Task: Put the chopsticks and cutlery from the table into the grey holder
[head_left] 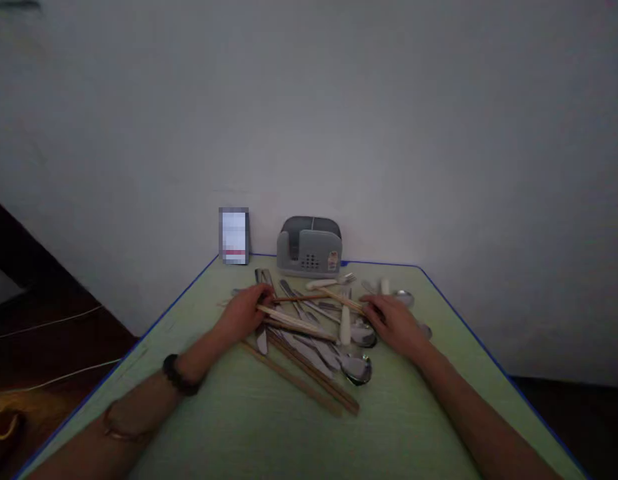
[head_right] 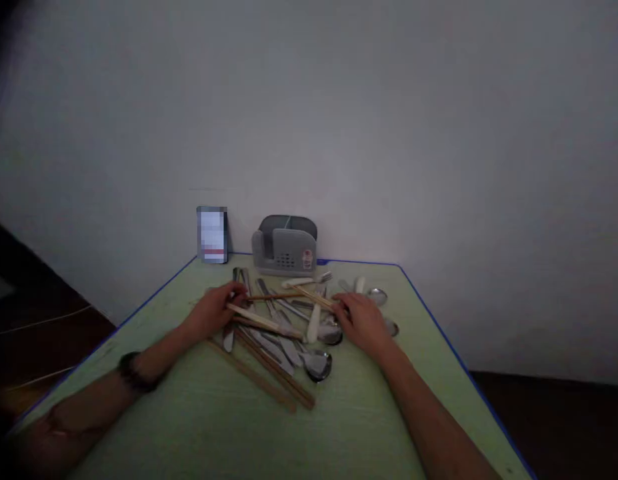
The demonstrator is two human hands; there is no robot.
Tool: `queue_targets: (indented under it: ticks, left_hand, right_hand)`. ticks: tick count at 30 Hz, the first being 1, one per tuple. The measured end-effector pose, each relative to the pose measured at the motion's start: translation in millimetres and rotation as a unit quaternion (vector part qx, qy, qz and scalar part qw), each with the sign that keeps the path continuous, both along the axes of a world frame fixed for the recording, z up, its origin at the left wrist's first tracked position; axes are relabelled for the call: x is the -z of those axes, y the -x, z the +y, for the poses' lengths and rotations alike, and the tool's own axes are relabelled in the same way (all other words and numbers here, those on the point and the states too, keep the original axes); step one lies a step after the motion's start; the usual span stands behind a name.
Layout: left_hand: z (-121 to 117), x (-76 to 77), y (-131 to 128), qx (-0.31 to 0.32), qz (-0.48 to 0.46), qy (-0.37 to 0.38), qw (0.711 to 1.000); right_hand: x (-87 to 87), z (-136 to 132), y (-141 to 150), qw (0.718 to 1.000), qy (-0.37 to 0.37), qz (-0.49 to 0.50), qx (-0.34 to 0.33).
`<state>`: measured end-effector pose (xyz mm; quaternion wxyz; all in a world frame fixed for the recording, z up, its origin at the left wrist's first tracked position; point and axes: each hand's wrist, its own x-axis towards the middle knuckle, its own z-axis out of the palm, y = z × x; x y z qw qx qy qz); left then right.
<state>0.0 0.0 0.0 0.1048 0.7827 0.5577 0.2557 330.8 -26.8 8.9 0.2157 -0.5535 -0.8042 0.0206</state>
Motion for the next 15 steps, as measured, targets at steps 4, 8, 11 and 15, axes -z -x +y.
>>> queue_targets:
  ticks: [4, 8, 11, 15]
  left_hand:
    - [-2.8, -2.2, -0.2, 0.011, -0.015, 0.008, 1.0]
    - [-2.2, 1.3, 2.8, -0.002, -0.04, -0.009, 0.999]
    - [0.1, 5.5, 6.8, -0.026, -0.062, -0.035, 0.997]
    - [2.0, 7.6, 9.1, -0.032, -0.085, -0.042, 0.995]
  right_hand:
    - [-4.9, -7.9, 4.1, 0.999, 0.015, -0.026, -0.034]
    - [-6.1, -9.9, 7.5, 0.998, 0.024, -0.033, -0.046]
    - [-5.1, -8.1, 9.6, 0.999, 0.031, -0.031, -0.029]
    - [-4.2, -6.1, 10.1, 0.999, 0.025, -0.022, -0.014]
